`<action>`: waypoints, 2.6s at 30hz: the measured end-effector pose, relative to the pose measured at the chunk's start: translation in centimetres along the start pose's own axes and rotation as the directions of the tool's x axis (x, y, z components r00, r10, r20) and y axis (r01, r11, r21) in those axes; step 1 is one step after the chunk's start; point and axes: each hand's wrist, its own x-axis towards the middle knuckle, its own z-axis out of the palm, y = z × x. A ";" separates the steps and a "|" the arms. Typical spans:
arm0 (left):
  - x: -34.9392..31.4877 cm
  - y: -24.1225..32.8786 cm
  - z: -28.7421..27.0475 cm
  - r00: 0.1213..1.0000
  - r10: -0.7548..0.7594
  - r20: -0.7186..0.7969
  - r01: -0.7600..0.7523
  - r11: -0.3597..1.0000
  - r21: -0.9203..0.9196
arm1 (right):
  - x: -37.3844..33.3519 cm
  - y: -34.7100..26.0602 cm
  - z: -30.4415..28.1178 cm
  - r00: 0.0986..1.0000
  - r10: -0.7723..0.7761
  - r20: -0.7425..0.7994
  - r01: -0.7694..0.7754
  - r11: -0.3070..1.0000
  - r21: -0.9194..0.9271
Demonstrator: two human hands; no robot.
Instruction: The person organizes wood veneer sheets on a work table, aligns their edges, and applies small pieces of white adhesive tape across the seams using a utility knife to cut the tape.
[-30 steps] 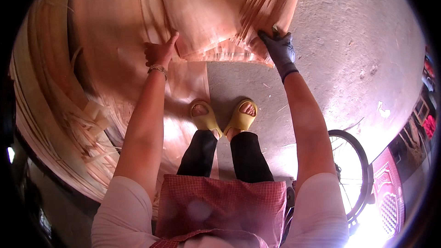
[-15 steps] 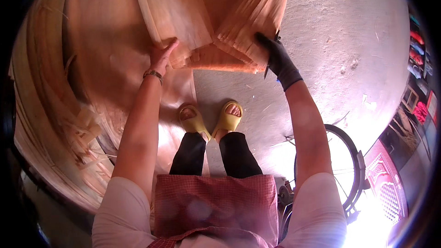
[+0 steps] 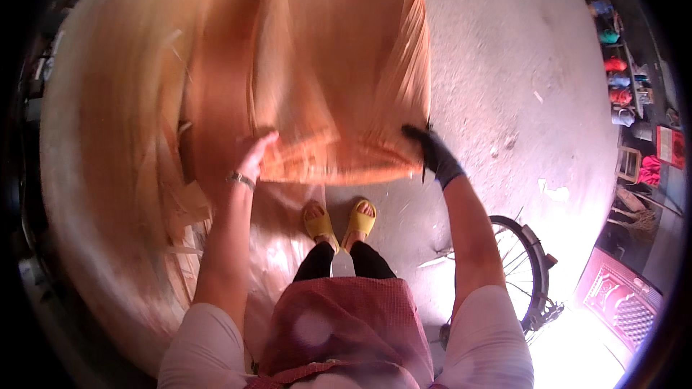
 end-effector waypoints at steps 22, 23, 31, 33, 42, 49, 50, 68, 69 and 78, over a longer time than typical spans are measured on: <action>-48.7 -29.5 -6.2 0.843 0.537 -0.025 -0.493 0.791 0.361 | -50.3 28.0 4.9 0.998 -0.039 -0.039 0.039 0.999 0.006; -49.1 -31.5 -6.8 0.836 0.549 -0.015 -0.470 0.729 0.498 | -52.0 29.3 5.8 0.997 -0.042 -0.069 0.039 0.998 -0.049; -57.1 -29.9 5.5 0.668 0.712 0.218 -0.603 0.346 0.718 | -53.4 37.4 4.0 0.945 -0.231 -0.231 0.194 0.966 -0.170; -60.5 -29.3 7.6 0.604 0.755 0.255 -0.680 0.322 0.658 | -54.4 37.9 1.5 0.897 -0.402 -0.183 0.298 0.857 -0.421; -71.4 -22.6 17.8 0.531 0.777 0.338 -0.742 0.234 0.628 | -61.8 30.3 -4.6 0.485 -0.825 0.289 0.527 0.012 -0.850; -81.7 -27.5 19.2 0.501 0.745 0.440 -0.761 0.138 0.634 | -76.2 31.8 -6.7 0.750 -0.646 0.145 0.613 0.594 -0.522; -81.6 -28.9 18.8 0.459 0.764 0.453 -0.785 0.109 0.610 | -75.5 33.6 -8.1 0.757 -0.641 0.125 0.619 0.642 -0.454; -86.1 -46.7 -2.0 0.574 0.775 0.266 -0.696 0.291 0.656 | -82.2 52.9 0.5 0.997 -0.071 0.043 0.065 0.988 0.141; -86.5 -48.9 -3.9 0.604 0.758 0.245 -0.696 0.353 0.626 | -83.6 53.8 1.0 0.999 -0.029 0.028 0.027 0.997 0.066; -86.3 -68.4 -16.6 0.871 0.486 0.070 -0.488 0.842 0.228 | -86.7 69.9 -4.8 0.950 0.296 0.105 -0.288 0.954 -0.083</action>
